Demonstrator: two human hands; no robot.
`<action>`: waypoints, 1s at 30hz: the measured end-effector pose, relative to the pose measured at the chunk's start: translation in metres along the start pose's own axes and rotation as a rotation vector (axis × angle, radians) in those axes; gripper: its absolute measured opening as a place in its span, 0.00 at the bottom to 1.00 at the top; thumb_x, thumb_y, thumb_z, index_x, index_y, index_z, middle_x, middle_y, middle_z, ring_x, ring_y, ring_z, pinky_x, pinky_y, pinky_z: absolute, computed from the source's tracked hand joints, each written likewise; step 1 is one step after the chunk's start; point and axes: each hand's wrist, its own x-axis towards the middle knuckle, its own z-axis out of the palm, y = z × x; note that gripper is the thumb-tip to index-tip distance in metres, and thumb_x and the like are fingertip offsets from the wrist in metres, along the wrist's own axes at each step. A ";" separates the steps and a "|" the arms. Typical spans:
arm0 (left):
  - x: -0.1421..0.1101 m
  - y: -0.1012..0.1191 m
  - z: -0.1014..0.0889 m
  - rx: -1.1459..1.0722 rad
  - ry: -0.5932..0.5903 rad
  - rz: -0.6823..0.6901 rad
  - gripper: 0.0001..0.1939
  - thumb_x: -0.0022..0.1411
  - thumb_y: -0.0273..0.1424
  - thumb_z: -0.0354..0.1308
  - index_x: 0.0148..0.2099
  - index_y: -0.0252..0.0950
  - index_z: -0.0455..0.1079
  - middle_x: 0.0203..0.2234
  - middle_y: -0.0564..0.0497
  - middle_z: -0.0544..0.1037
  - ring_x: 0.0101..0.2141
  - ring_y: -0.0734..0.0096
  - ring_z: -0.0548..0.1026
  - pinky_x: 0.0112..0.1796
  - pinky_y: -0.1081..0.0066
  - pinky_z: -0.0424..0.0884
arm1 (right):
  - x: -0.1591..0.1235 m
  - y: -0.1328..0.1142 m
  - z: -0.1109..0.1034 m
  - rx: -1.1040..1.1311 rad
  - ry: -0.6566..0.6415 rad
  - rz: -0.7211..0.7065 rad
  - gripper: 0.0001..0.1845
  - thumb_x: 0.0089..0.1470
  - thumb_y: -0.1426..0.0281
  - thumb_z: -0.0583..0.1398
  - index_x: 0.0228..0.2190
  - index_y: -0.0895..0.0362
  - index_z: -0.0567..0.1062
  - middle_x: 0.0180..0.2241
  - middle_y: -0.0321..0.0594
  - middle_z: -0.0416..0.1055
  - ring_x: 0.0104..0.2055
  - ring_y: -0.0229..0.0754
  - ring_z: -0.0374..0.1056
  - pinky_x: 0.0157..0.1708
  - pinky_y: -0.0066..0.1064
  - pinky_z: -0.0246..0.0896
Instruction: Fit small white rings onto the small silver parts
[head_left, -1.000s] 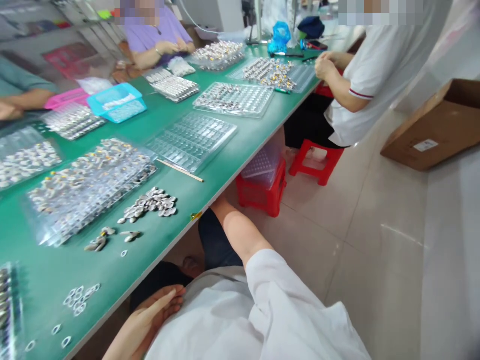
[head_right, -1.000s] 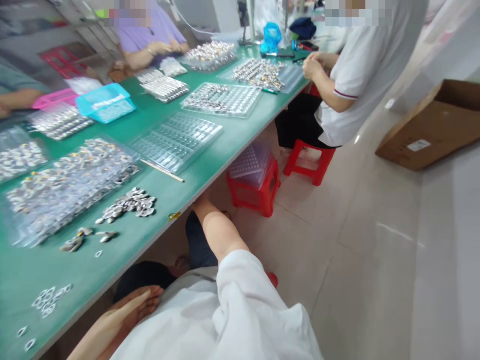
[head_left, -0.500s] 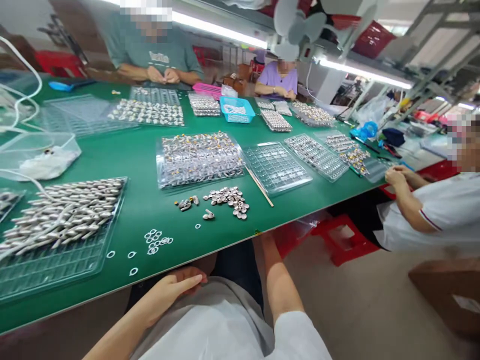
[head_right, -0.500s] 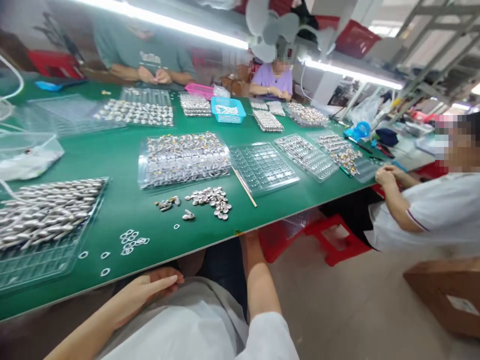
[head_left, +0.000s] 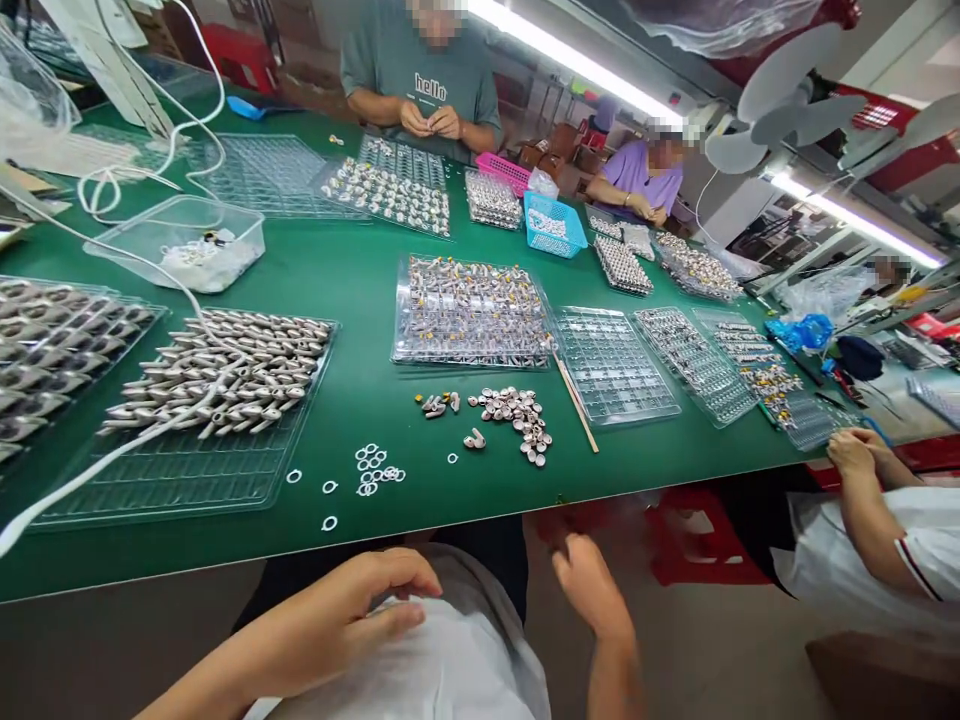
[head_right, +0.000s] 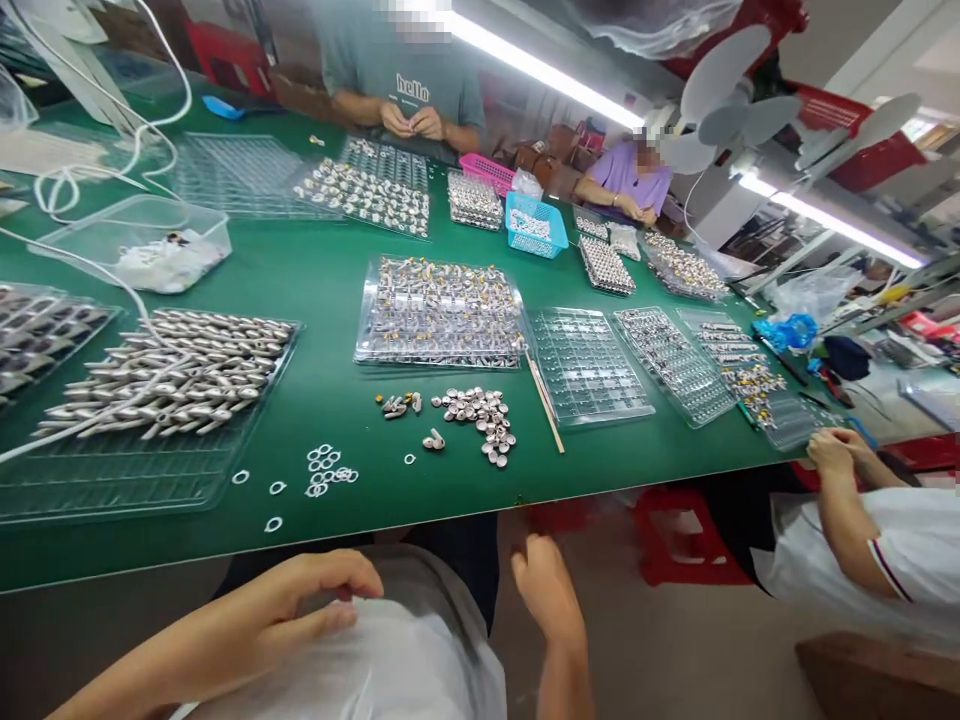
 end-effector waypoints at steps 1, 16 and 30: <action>-0.002 0.003 -0.006 -0.006 -0.003 0.025 0.12 0.65 0.37 0.54 0.46 0.42 0.75 0.44 0.50 0.78 0.43 0.65 0.74 0.46 0.73 0.66 | -0.004 -0.002 -0.007 0.025 -0.138 -0.002 0.10 0.60 0.65 0.61 0.44 0.46 0.75 0.42 0.40 0.75 0.41 0.40 0.74 0.37 0.28 0.70; 0.010 -0.002 -0.034 -0.023 0.218 0.080 0.12 0.66 0.37 0.50 0.44 0.40 0.73 0.38 0.51 0.79 0.37 0.68 0.75 0.37 0.72 0.70 | 0.122 -0.051 0.086 -0.249 -0.290 0.110 0.10 0.59 0.65 0.58 0.36 0.56 0.76 0.31 0.39 0.72 0.32 0.40 0.68 0.34 0.31 0.62; 0.023 -0.012 -0.028 -0.600 0.491 0.188 0.20 0.60 0.38 0.60 0.52 0.34 0.71 0.42 0.44 0.77 0.43 0.62 0.75 0.46 0.63 0.74 | 0.076 -0.094 0.119 1.101 -0.214 0.510 0.15 0.48 0.60 0.68 0.30 0.56 0.71 0.24 0.35 0.73 0.17 0.30 0.61 0.16 0.22 0.54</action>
